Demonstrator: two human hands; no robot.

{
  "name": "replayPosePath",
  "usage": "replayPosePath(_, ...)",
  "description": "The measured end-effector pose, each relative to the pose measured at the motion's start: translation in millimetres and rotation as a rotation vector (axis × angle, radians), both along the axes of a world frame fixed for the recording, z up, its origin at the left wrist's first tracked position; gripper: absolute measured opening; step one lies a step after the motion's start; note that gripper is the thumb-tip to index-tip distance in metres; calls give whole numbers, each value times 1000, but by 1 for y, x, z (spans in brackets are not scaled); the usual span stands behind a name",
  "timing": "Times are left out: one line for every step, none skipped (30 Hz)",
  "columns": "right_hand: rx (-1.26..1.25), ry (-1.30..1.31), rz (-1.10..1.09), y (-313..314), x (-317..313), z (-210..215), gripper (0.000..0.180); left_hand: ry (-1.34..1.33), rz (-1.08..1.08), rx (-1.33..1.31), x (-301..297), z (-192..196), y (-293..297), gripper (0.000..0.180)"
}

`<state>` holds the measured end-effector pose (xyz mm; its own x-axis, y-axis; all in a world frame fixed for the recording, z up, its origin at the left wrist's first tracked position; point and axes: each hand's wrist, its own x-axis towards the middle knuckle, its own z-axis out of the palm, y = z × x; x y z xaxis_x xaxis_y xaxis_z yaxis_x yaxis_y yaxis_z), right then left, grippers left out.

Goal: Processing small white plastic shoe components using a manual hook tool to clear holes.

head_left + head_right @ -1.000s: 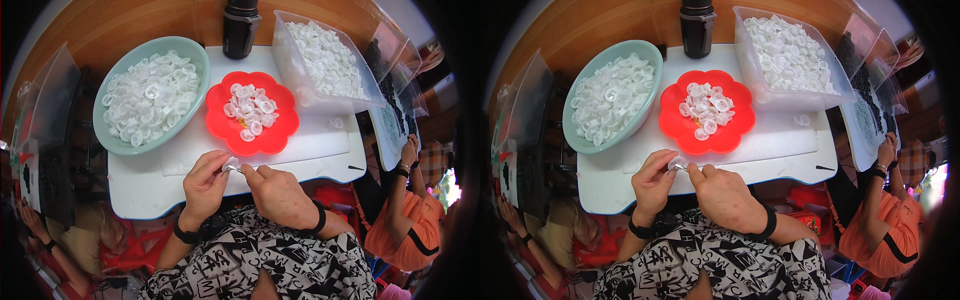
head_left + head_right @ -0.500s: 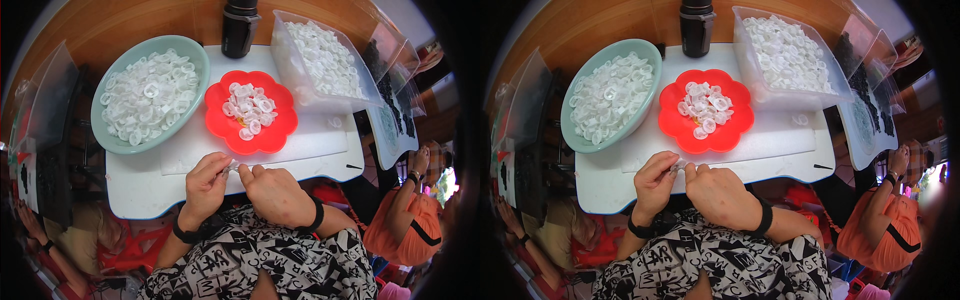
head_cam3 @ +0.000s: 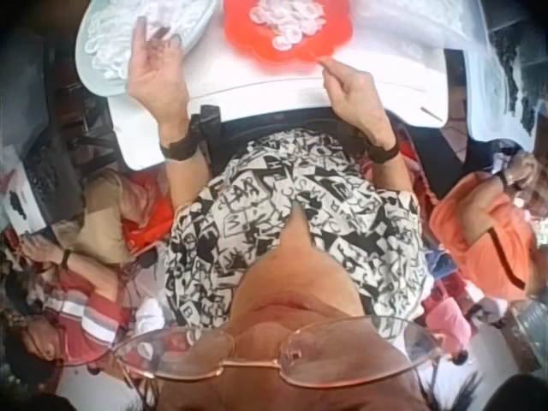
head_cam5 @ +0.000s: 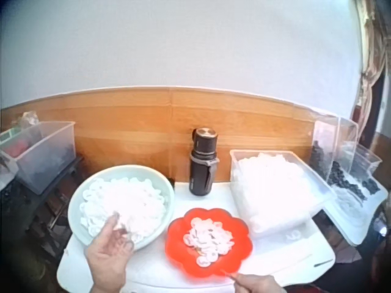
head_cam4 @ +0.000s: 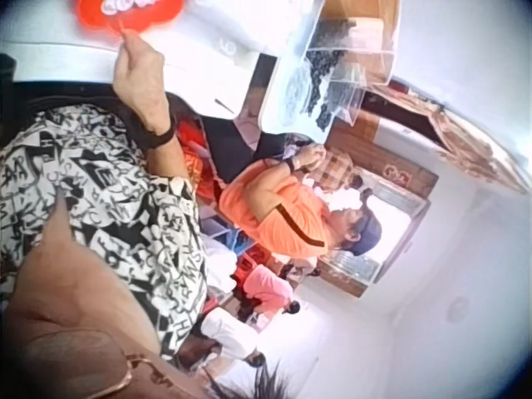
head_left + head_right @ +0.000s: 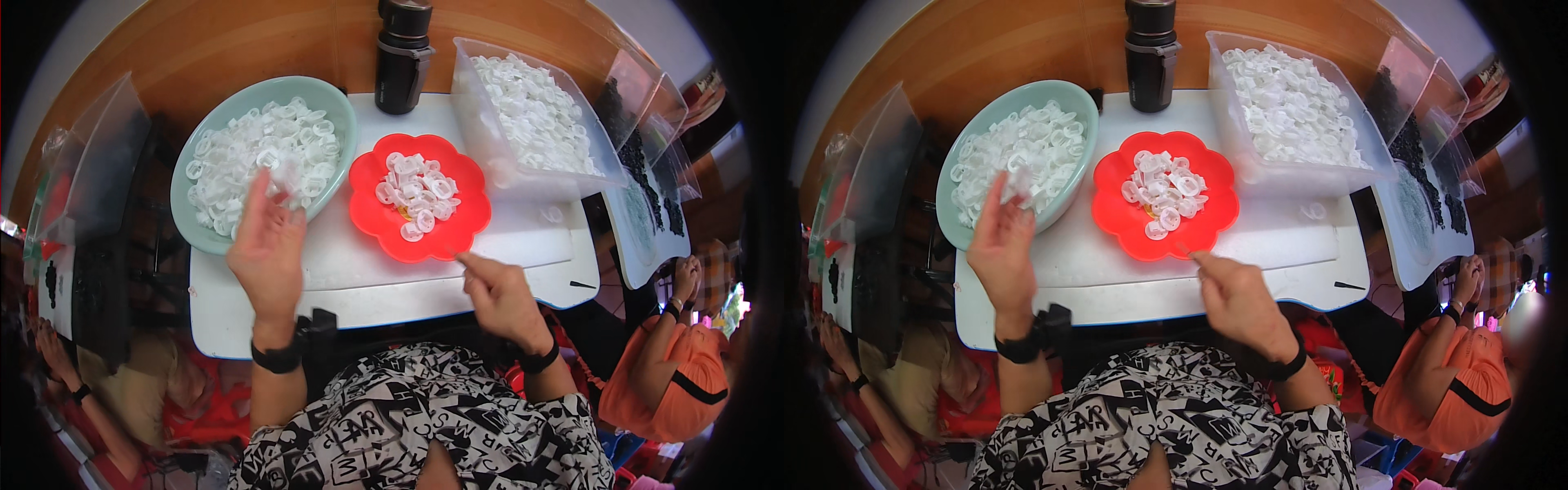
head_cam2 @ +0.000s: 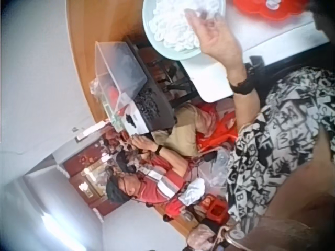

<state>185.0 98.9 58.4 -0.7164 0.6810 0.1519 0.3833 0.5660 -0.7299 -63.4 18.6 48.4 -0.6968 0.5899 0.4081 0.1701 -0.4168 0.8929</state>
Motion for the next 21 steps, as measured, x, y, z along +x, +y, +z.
replayPosePath(-78, 72, -120, 9, 9, -11, 26, 57, 78, -7, -6, 8, 5, 44)
replayPosePath(-154, 145, -240, 17, 17, -20, 24, 113, 156, -12, -7, 13, 9, 48)
replayPosePath(-152, 153, -249, 26, 24, -28, 24, 120, 147, -9, -5, 12, 12, 48)
replayPosePath(-313, 203, -356, 33, 30, -34, 24, 270, 217, -47, -1, 10, 10, 50)
replayPosePath(-475, 254, -461, 39, 34, -40, 24, 420, 288, -84, 3, 6, 8, 52)
replayPosePath(-473, 263, -470, 42, 37, -49, 24, 426, 279, -79, 9, 0, 6, 52)
replayPosePath(-523, 290, -521, 44, 40, -56, 23, 436, 134, -98, 15, -7, 3, 51)
replayPosePath(-573, 318, -571, 47, 41, -64, 23, 445, -10, -118, 21, -14, 1, 50)
replayPosePath(-529, 353, -568, 49, 43, -80, 21, 436, -123, -202, 28, -22, 2, 47)
replayPosePath(-526, 361, -572, 49, 44, -88, 21, 426, -231, -286, 33, -27, 3, 43)
replayPosePath(-440, 365, -556, 49, 45, -94, 20, 433, -236, -281, 38, -33, 8, 43)
replayPosePath(-358, 369, -539, 48, 43, -96, 20, 542, -252, -310, 41, -38, 12, 39)
replayPosePath(-295, 344, -551, 44, 41, -93, 19, 653, -269, -338, 44, -41, 16, 34)
replayPosePath(-295, 352, -557, 44, 41, -92, 19, 661, -274, -336, 47, -41, 19, 34)
replayPosePath(-298, 347, -563, 44, 41, -91, 19, 799, -232, -360, 51, -40, 24, 31)
replayPosePath(-301, 343, -569, 44, 42, -92, 20, 937, -188, -381, 55, -39, 28, 28)
replayPosePath(-300, 349, -581, 44, 41, -92, 20, 944, -198, -375, 59, -37, 32, 28)
replayPosePath(-303, 362, -571, 44, 41, -91, 20, 1001, -128, -424, 63, -33, 34, 26)
replayPosePath(-305, 374, -560, 44, 41, -91, 20, 1057, -54, -471, 65, -31, 37, 24)
replayPosePath(-302, 379, -573, 44, 42, -91, 20, 1062, -66, -462, 66, -31, 40, 24)
replayPosePath(-316, 377, -571, 44, 43, -91, 20, 1067, -104, -482, 66, -31, 43, 25)
